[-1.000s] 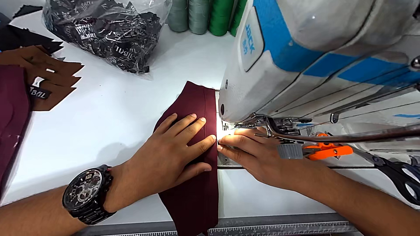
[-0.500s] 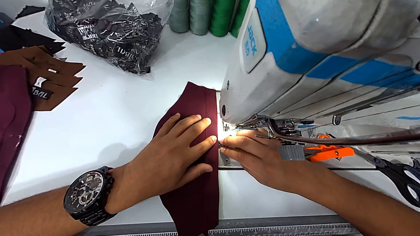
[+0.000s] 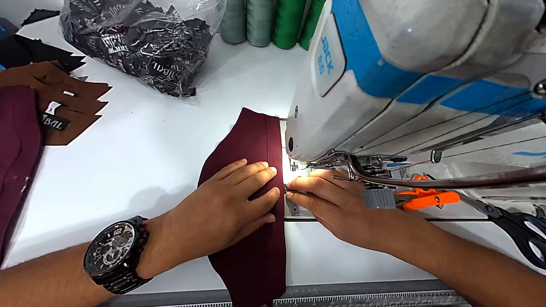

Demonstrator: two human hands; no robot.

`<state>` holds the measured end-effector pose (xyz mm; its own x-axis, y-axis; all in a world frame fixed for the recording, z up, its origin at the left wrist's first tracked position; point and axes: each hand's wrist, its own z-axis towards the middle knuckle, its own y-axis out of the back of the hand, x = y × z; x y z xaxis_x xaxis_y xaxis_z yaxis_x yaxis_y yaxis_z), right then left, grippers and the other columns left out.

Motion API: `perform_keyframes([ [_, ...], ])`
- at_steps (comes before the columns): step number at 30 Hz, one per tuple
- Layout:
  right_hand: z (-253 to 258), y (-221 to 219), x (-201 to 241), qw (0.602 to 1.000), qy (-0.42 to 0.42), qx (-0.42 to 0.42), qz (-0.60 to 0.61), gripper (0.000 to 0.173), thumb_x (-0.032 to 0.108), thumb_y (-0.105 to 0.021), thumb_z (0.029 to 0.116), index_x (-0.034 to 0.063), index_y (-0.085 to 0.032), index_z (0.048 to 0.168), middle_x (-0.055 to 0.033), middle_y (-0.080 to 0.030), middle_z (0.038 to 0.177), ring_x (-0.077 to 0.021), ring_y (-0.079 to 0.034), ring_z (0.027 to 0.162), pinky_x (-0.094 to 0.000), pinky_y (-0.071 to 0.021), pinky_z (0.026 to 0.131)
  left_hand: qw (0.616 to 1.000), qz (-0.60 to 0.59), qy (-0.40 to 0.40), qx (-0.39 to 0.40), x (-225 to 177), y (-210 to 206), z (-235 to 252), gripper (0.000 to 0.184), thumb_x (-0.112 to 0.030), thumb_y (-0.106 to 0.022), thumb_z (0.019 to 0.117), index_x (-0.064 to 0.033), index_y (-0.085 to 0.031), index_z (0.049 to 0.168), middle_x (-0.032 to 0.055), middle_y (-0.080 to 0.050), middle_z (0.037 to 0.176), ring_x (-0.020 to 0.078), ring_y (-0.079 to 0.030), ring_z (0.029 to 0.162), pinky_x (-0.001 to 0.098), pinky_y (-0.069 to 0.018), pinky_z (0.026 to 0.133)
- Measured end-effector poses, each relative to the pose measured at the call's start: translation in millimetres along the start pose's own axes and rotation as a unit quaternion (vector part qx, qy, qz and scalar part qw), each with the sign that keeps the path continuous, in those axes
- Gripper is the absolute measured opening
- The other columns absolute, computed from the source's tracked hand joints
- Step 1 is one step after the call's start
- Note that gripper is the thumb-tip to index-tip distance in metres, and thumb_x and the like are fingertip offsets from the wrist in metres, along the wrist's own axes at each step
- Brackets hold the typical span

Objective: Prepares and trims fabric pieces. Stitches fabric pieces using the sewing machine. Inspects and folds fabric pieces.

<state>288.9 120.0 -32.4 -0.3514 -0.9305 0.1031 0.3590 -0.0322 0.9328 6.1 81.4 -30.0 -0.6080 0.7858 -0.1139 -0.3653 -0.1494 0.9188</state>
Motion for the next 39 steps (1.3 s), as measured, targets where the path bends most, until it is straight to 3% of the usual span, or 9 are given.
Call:
perform_keyframes([
  [8, -1.1, -2.3, -0.7, 1.000, -0.002, -0.013, 0.004, 0.032, 0.014, -0.052, 0.1018, 0.0171, -0.069, 0.129, -0.0033, -0.069, 0.121, -0.0188, -0.063, 0.114, -0.0355, -0.0514, 0.097, 1.000, -0.001, 0.001, -0.010, -0.3, 0.3, 1.0, 0.042, -0.044, -0.048, 0.1045, -0.0139, -0.072, 0.121, 0.0095, -0.067, 0.131, 0.0253, -0.059, 0.131, 0.0449, -0.0443, 0.113],
  [15, -2.6, 7.1, 1.0, 0.999, -0.038, -0.030, 0.006, 0.030, 0.015, -0.052, 0.1010, 0.0154, -0.070, 0.124, -0.0036, -0.070, 0.101, -0.0183, -0.067, 0.093, -0.0341, -0.0548, 0.077, 1.000, 0.003, 0.006, -0.017, -0.4, 1.2, 1.8, 0.047, -0.047, -0.049, 0.1035, -0.0080, -0.068, 0.119, 0.0091, -0.068, 0.128, 0.0243, -0.059, 0.130, 0.0425, -0.0454, 0.112],
  [17, -4.0, 11.8, -1.5, 0.997, -0.055, -0.048, 0.009, 0.028, 0.015, -0.051, 0.0997, 0.0149, -0.073, 0.118, -0.0045, -0.073, 0.105, -0.0188, -0.069, 0.096, -0.0363, -0.0565, 0.079, 1.000, 0.004, 0.007, -0.019, -0.3, 0.9, 1.9, 0.047, -0.048, -0.049, 0.1032, -0.0076, -0.068, 0.119, 0.0096, -0.069, 0.127, 0.0247, -0.060, 0.130, 0.0423, -0.0460, 0.112],
  [22, -4.4, 11.8, -14.1, 0.998, 0.003, 0.012, 0.060, 0.026, 0.013, -0.052, 0.1013, 0.0177, -0.073, 0.116, -0.0006, -0.071, 0.129, -0.0159, -0.064, 0.123, -0.0340, -0.0526, 0.103, 1.000, 0.005, 0.008, -0.017, -0.2, 0.6, 1.3, 0.048, -0.048, -0.048, 0.1036, -0.0073, -0.067, 0.119, 0.0095, -0.068, 0.126, 0.0242, -0.060, 0.129, 0.0424, -0.0459, 0.112],
  [27, -2.1, 5.8, -5.7, 1.000, 0.008, 0.001, -0.008, 0.031, 0.016, -0.054, 0.1011, 0.0205, -0.071, 0.126, -0.0053, -0.068, 0.109, -0.0201, -0.066, 0.102, -0.0362, -0.0554, 0.082, 1.000, -0.006, 0.011, -0.020, 0.5, -0.1, 0.5, 0.047, -0.047, -0.050, 0.1029, -0.0067, -0.066, 0.119, 0.0099, -0.068, 0.127, 0.0244, -0.060, 0.130, 0.0432, -0.0457, 0.113],
  [29, -2.7, 7.0, -1.6, 1.000, -0.001, 0.000, -0.026, 0.030, 0.017, -0.054, 0.1017, 0.0218, -0.070, 0.127, -0.0050, -0.068, 0.107, -0.0210, -0.066, 0.100, -0.0374, -0.0542, 0.080, 1.000, -0.007, 0.012, -0.020, 0.6, -0.4, 0.4, 0.047, -0.048, -0.050, 0.1030, -0.0067, -0.066, 0.120, 0.0102, -0.068, 0.128, 0.0245, -0.059, 0.131, 0.0432, -0.0456, 0.113],
  [31, -4.1, 8.2, -1.9, 1.000, -0.007, -0.009, -0.018, 0.028, 0.019, -0.053, 0.1009, 0.0204, -0.070, 0.122, -0.0048, -0.069, 0.113, -0.0211, -0.066, 0.105, -0.0386, -0.0550, 0.082, 1.000, -0.006, 0.012, -0.020, 0.4, -0.6, 0.1, 0.048, -0.048, -0.050, 0.1031, -0.0065, -0.066, 0.120, 0.0107, -0.068, 0.128, 0.0250, -0.059, 0.131, 0.0431, -0.0455, 0.113],
  [35, -7.1, 5.9, -8.3, 1.000, 0.011, 0.002, 0.020, 0.029, 0.021, -0.052, 0.1024, 0.0191, -0.072, 0.123, -0.0020, -0.071, 0.125, -0.0176, -0.064, 0.120, -0.0365, -0.0520, 0.099, 1.000, -0.007, 0.012, -0.022, 0.4, -0.3, 0.5, 0.047, -0.048, -0.050, 0.1029, -0.0067, -0.066, 0.119, 0.0111, -0.068, 0.127, 0.0251, -0.059, 0.131, 0.0429, -0.0454, 0.113],
  [39, -4.2, 2.7, -4.5, 1.000, 0.003, 0.001, -0.007, 0.030, 0.021, -0.052, 0.1029, 0.0197, -0.072, 0.126, -0.0025, -0.069, 0.120, -0.0191, -0.064, 0.112, -0.0357, -0.0532, 0.090, 1.000, -0.005, 0.011, -0.022, 0.5, 0.1, 0.9, 0.046, -0.048, -0.050, 0.1029, -0.0068, -0.066, 0.117, 0.0104, -0.068, 0.126, 0.0249, -0.059, 0.131, 0.0428, -0.0456, 0.113],
])
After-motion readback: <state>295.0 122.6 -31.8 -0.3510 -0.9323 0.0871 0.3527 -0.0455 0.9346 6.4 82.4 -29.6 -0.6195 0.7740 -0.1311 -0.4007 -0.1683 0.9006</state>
